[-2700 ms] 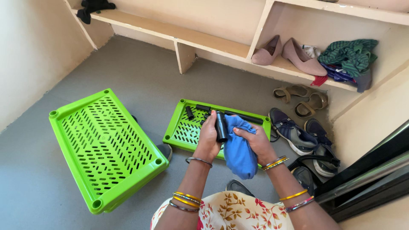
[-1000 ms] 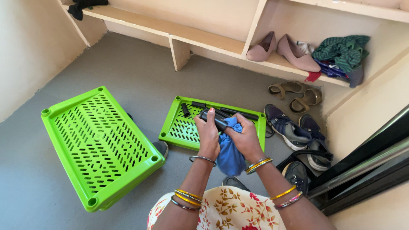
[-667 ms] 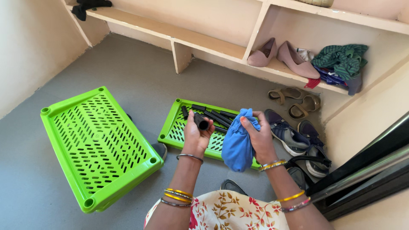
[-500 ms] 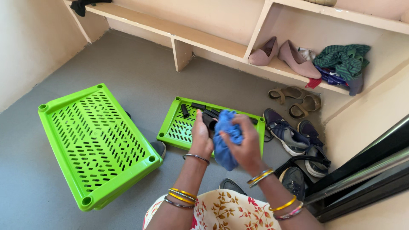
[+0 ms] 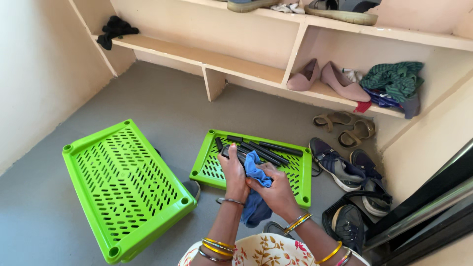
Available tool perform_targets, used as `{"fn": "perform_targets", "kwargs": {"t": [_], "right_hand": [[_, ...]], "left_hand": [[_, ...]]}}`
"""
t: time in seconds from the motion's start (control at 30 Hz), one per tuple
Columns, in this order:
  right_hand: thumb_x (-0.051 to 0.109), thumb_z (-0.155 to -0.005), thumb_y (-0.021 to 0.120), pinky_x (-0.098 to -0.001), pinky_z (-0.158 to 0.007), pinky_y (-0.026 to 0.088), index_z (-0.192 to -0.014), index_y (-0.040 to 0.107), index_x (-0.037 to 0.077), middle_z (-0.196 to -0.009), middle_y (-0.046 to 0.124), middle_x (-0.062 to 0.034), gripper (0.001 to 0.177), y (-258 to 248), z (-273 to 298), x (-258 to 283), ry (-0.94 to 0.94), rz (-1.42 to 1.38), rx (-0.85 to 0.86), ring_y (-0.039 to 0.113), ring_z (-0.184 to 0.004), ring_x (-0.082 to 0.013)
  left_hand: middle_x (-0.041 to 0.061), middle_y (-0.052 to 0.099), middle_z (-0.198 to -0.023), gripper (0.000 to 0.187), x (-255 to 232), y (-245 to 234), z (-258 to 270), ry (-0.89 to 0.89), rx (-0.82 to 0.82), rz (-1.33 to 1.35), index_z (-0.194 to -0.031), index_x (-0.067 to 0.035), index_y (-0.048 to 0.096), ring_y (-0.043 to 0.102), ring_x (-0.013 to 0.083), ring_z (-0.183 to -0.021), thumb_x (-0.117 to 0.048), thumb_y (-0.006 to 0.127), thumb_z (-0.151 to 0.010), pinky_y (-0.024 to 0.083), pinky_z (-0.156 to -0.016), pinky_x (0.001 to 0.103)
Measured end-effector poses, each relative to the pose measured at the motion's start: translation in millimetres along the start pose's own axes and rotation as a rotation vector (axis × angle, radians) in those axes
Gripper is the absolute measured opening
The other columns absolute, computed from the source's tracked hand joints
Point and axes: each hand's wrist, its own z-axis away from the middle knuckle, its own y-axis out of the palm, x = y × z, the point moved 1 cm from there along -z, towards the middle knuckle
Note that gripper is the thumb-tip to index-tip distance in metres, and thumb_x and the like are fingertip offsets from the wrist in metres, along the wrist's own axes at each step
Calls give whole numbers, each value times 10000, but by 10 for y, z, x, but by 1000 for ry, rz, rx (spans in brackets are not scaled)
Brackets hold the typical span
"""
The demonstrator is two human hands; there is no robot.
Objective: The person wipes a green plastic furniture tray and several black cylindrical rods with a blue cloth. The person handles the tray and rods one at a time, wiping each surface and placing them back on the floor.
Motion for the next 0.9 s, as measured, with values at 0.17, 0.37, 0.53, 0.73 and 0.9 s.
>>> {"fn": "perform_targets", "kwargs": {"t": [0.17, 0.37, 0.53, 0.73, 0.9], "right_hand": [[17, -831, 794, -292, -738, 536, -991, 754, 3, -881, 724, -55, 166, 20, -23, -209, 322, -376, -143, 646, -787, -123], [101, -874, 666, -347, -776, 598, -1091, 689, 74, -932, 731, -40, 220, -526, -251, -233, 504, -968, -335, 730, -823, -165], [205, -936, 660, -344, -780, 584, -1127, 669, 50, -979, 732, -70, 247, -729, -256, -372, 542, -979, -147, 715, -855, -178], [283, -950, 700, -332, -841, 554, -1267, 603, 64, -1156, 662, -88, 397, -591, -297, -635, 491, -612, -257, 646, -1010, -147], [393, -864, 700, -290, -978, 523, -1542, 340, 336, -1432, 498, 26, 769, -422, -204, -409, 383, -552, -118, 581, -1213, -112]], "left_hand": [[63, 623, -847, 277, 70, 10, 54, -54, 102, 50, -1094, -75, 531, 628, 175, -712, -287, 655, -964, 543, -640, 342], [86, 667, -773, 229, -305, -61, -30, -375, 97, 179, -1007, -81, 533, 682, 225, -620, -231, 677, -910, 575, -556, 363], [134, 625, -783, 376, -384, 110, 333, -244, 479, -532, -983, -1, 588, 610, 214, -618, -236, 855, -859, 502, -548, 333], [88, 749, -941, 461, -413, 238, 538, -101, 508, -535, -1114, -26, 667, 710, 124, -798, -159, 853, -714, 597, -722, 273], [90, 707, -838, 388, -381, 164, 352, 53, 239, -565, -1080, -4, 656, 620, 127, -660, -214, 830, -803, 511, -583, 287]]}}
